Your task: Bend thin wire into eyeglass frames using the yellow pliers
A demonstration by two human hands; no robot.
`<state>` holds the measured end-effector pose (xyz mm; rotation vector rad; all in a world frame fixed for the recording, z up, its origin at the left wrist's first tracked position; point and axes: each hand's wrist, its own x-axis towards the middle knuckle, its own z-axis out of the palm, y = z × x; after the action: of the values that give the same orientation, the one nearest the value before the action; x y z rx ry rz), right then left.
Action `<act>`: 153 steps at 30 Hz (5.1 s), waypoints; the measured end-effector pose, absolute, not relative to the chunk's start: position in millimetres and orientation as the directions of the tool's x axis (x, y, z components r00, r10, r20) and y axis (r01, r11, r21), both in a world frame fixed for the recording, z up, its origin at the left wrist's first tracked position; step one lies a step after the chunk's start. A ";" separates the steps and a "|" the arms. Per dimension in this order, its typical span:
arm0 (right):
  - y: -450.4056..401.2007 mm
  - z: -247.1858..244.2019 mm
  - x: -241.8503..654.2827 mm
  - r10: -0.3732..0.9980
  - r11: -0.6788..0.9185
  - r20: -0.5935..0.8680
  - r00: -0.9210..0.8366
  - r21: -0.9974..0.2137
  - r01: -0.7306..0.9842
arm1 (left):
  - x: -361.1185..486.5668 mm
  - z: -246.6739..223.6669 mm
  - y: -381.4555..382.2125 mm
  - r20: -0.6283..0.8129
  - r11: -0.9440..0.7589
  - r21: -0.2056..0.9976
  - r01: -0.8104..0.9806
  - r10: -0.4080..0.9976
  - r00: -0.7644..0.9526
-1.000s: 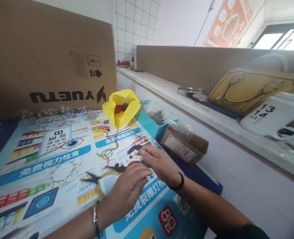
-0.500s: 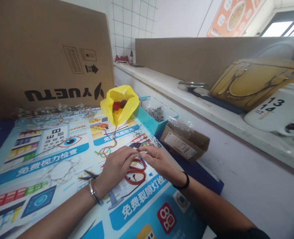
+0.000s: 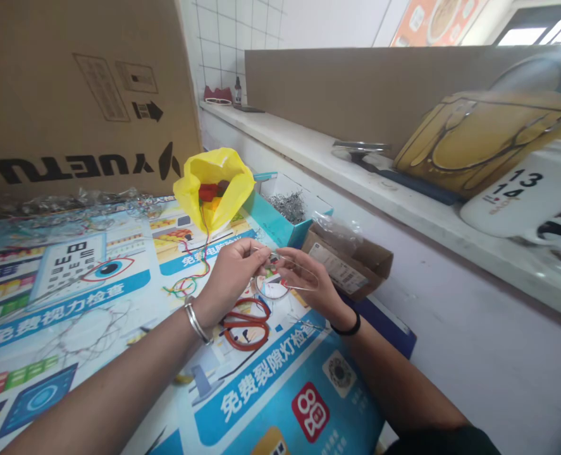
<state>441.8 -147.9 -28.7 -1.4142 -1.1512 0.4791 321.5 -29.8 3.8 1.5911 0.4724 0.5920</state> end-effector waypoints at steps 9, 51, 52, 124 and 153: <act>-133.0 -26.0 446.0 0.734 0.239 0.643 0.219 -0.547 0.802 | 318.7 -22.5 -33.2 0.059 -0.032 0.998 -0.050 0.595 0.801; -196.1 8.3 464.3 0.846 -0.026 0.305 0.437 -0.795 0.606 | 338.5 -53.6 -139.7 0.264 -0.844 0.212 -0.492 -0.436 0.861; -191.5 0.5 463.7 0.856 -0.029 0.309 0.415 -0.772 0.635 | 334.2 -49.0 -135.6 0.277 -0.830 0.225 -0.511 -0.448 0.850; -156.6 -80.3 470.4 0.910 -0.044 0.287 0.300 -0.652 0.757 | 320.3 -81.9 -2.1 0.324 -0.788 0.616 0.000 0.253 0.912; -156.7 -78.7 469.7 0.923 -0.063 0.259 0.285 -0.629 0.775 | 320.8 -81.6 -1.6 0.352 -0.793 0.608 -0.028 0.237 0.906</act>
<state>469.7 -156.7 -78.7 -1.8681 -1.5241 0.2743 320.8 -1.6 -81.6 2.4313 0.1488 0.5523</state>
